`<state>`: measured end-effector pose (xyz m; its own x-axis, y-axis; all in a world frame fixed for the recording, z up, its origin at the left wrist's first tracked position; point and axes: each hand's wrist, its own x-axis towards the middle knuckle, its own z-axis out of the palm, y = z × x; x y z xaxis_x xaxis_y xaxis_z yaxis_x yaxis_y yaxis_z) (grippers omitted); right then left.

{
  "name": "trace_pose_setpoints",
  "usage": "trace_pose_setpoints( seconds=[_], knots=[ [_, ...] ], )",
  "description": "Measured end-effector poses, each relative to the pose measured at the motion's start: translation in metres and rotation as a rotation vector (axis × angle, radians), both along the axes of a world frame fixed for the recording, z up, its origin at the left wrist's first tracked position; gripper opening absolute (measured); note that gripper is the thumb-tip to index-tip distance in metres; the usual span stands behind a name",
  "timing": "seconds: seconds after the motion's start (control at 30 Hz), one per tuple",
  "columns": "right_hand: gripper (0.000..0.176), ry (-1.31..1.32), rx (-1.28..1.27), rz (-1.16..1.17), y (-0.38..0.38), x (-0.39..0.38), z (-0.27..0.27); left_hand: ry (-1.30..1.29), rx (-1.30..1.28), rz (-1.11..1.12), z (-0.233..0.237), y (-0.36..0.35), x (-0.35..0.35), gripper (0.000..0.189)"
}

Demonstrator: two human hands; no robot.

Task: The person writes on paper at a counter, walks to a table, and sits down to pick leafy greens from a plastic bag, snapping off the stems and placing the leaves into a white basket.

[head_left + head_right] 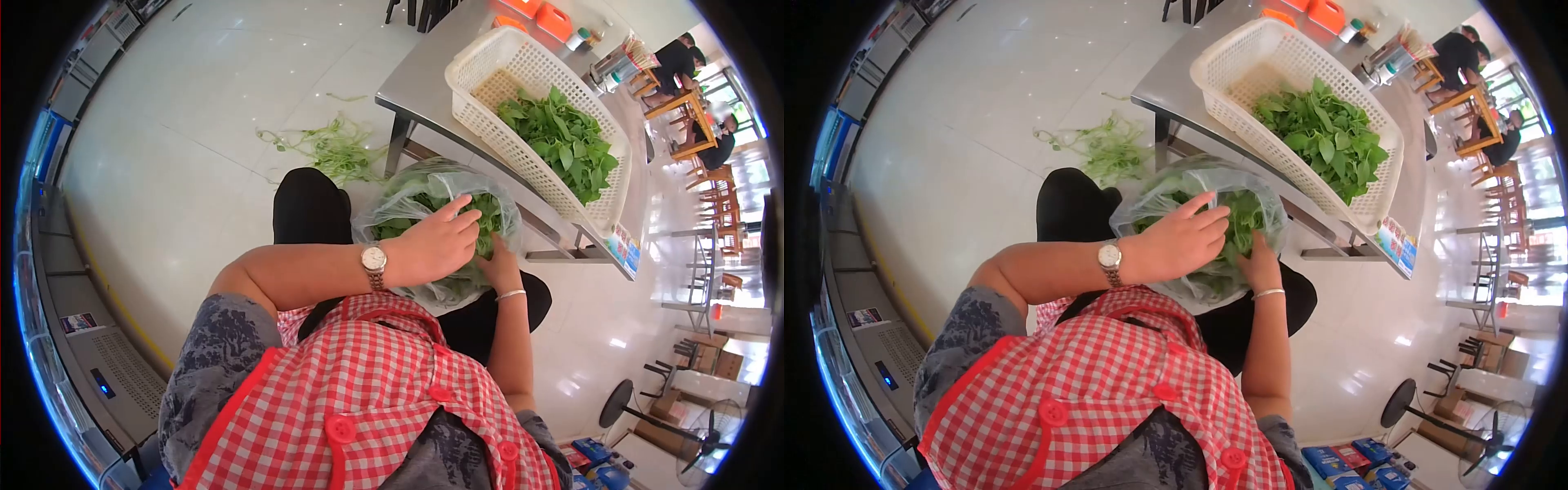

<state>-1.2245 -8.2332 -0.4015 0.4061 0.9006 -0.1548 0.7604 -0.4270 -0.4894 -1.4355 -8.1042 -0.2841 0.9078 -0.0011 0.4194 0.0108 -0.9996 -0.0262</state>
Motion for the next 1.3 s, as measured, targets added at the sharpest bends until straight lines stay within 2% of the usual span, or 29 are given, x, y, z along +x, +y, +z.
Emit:
trace_pose_setpoints(
  seconds=[0.07, 0.17, 0.37, 0.47, 0.5, 0.6, 0.63, 0.67, 0.73, 0.8, 0.83, 0.9, 0.97, 1.0, 1.07, 1.1, 1.2, 1.3],
  knots=[
    [0.053, 0.218, 0.062, -0.042, 0.01, -0.016, 0.025, 0.01, 0.039, -0.014, -0.001, -0.002, 0.0, 0.019],
    [0.039, 0.752, 0.153, -0.193, 0.018, -0.036, 0.067, 0.056, 0.015, -0.042, -0.008, -0.001, -0.002, 0.014],
    [0.025, 1.04, 0.417, -0.264, 0.005, -0.046, 0.119, 0.289, -0.17, -0.018, -0.017, 0.006, -0.012, 0.009],
    [0.023, 0.917, 0.394, -0.204, 0.008, -0.038, 0.099, 0.423, -0.392, 0.091, -0.041, 0.018, -0.015, 0.007],
    [0.024, 0.888, 0.351, -0.239, 0.006, -0.036, 0.082, 0.469, -0.528, 0.113, -0.059, 0.023, -0.014, 0.013],
    [0.025, 0.804, 0.286, -0.267, 0.012, -0.028, 0.04, 0.42, -0.729, 0.219, -0.097, 0.021, -0.019, 0.022],
    [0.026, 0.788, 0.302, -0.252, 0.012, -0.031, 0.037, 0.47, -0.707, 0.215, -0.097, 0.02, -0.02, 0.032],
    [0.027, 0.776, 0.319, -0.244, 0.01, -0.035, 0.034, 0.489, -0.723, 0.23, -0.102, 0.016, -0.022, 0.035],
    [0.029, 0.791, 0.355, -0.345, 0.008, -0.041, 0.029, 0.518, -0.742, 0.258, -0.114, 0.014, -0.021, 0.04],
    [0.03, 0.864, 0.413, -0.459, 0.01, -0.045, 0.021, 0.429, -0.649, 0.31, -0.117, 0.008, -0.019, 0.047],
    [0.03, 0.997, 0.396, -0.496, 0.011, -0.046, 0.019, 0.388, -0.607, 0.337, -0.119, 0.004, -0.019, 0.05],
    [0.032, 1.262, 0.355, -0.568, 0.012, -0.047, 0.015, 0.358, -0.683, 0.425, -0.119, 0.009, -0.013, 0.054],
    [0.028, 1.504, 0.241, -0.493, 0.006, -0.042, 0.019, 0.252, -0.731, 0.445, -0.123, 0.02, -0.008, 0.058],
    [0.026, 1.622, 0.178, -0.45, 0.004, -0.038, 0.022, 0.26, -0.644, 0.426, -0.13, 0.025, -0.004, 0.058],
    [0.021, 1.833, 0.277, -0.565, 0.007, -0.033, 0.03, 0.277, -0.473, 0.391, -0.135, 0.031, 0.002, 0.059],
    [0.018, 1.937, 0.331, -0.623, 0.009, -0.03, 0.036, 0.354, -0.518, 0.388, -0.133, 0.034, 0.006, 0.059],
    [0.014, 2.051, 0.383, -0.633, 0.017, -0.021, 0.074, 0.455, -0.395, 0.477, -0.138, 0.031, 0.015, 0.057],
    [0.034, 1.97, 0.479, -0.553, 0.018, -0.017, 0.108, 0.319, -0.516, 0.506, -0.156, 0.039, 0.019, 0.056]
  ],
)
